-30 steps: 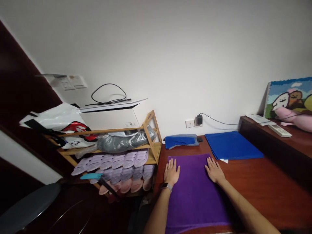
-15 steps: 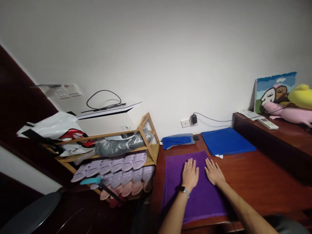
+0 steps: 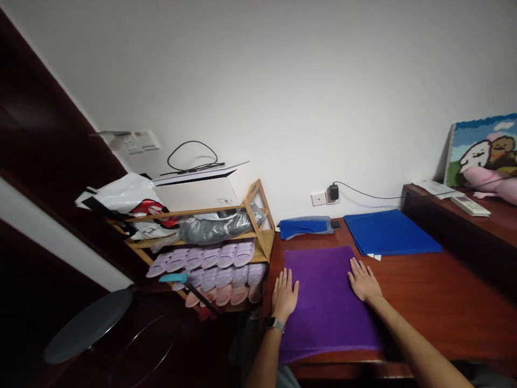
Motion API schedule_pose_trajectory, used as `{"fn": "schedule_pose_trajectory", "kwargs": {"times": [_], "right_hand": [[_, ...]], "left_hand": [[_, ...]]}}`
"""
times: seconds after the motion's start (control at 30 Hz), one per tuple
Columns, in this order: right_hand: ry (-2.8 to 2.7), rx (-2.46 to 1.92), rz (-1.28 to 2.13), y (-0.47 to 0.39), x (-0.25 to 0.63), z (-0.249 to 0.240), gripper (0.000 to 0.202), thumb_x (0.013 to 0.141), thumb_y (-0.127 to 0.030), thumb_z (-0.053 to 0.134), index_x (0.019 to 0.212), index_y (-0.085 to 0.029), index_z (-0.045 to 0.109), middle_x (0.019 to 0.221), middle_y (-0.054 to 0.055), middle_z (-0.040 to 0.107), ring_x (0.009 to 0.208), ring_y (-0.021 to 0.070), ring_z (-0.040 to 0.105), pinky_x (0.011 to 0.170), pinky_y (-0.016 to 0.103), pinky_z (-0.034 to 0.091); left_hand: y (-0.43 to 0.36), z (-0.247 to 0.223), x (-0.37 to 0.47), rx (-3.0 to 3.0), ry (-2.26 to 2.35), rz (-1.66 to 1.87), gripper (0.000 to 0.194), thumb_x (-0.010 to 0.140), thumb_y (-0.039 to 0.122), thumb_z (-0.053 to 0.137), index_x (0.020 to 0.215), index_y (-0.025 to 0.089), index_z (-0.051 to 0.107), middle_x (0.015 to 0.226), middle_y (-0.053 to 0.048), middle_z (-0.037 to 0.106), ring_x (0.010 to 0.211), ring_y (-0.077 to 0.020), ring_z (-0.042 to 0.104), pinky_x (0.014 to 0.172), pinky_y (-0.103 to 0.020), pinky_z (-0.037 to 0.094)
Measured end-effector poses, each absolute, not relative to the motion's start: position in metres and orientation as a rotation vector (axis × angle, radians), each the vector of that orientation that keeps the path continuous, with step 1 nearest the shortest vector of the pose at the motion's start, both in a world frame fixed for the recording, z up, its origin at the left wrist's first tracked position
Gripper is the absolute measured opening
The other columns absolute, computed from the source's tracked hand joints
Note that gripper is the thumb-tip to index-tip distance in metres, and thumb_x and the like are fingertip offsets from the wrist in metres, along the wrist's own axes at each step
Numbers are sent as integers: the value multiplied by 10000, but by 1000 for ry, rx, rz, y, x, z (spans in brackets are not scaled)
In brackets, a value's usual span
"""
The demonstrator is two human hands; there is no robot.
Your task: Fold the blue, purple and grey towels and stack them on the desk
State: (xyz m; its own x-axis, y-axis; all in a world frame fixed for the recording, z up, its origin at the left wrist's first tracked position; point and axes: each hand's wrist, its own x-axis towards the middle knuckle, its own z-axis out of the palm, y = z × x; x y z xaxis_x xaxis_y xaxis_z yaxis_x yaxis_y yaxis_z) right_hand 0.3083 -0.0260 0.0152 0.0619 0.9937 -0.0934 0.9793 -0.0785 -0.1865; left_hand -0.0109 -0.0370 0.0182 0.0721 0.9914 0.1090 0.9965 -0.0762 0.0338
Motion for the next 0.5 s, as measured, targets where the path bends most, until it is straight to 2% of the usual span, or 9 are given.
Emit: {"fn": "schedule_pose_trajectory", "kwargs": {"times": [0.2,0.3,0.5], "right_hand": [[-2035,-2279,291,-49,304,21,694,1038,-432,136,1672,-153,178,1744,29,142,1609,241,134,1288,469,134],[-2044,-2232,244,-71,305,7,702,1032,-461,132,1670,-179,212,1732,11,198,1604,247,161,1290,483,137],[-2052,-2199,222,-85,303,-3,705,1027,-441,159,1662,-146,235,1719,32,235,1604,260,160,1296,494,103]], "left_hand": [[-39,16,-5,-2242,-2090,-189,628,1063,412,286,1622,132,353,1686,-142,315,1568,-276,277,1279,-477,260],[-39,16,-7,-2243,-2092,-184,636,1062,412,281,1610,103,371,1683,-154,321,1566,-275,284,1284,-457,253],[-46,29,5,-2248,-1946,-267,603,1031,308,323,1598,118,401,1672,-134,365,1573,-265,273,1300,-490,200]]}}
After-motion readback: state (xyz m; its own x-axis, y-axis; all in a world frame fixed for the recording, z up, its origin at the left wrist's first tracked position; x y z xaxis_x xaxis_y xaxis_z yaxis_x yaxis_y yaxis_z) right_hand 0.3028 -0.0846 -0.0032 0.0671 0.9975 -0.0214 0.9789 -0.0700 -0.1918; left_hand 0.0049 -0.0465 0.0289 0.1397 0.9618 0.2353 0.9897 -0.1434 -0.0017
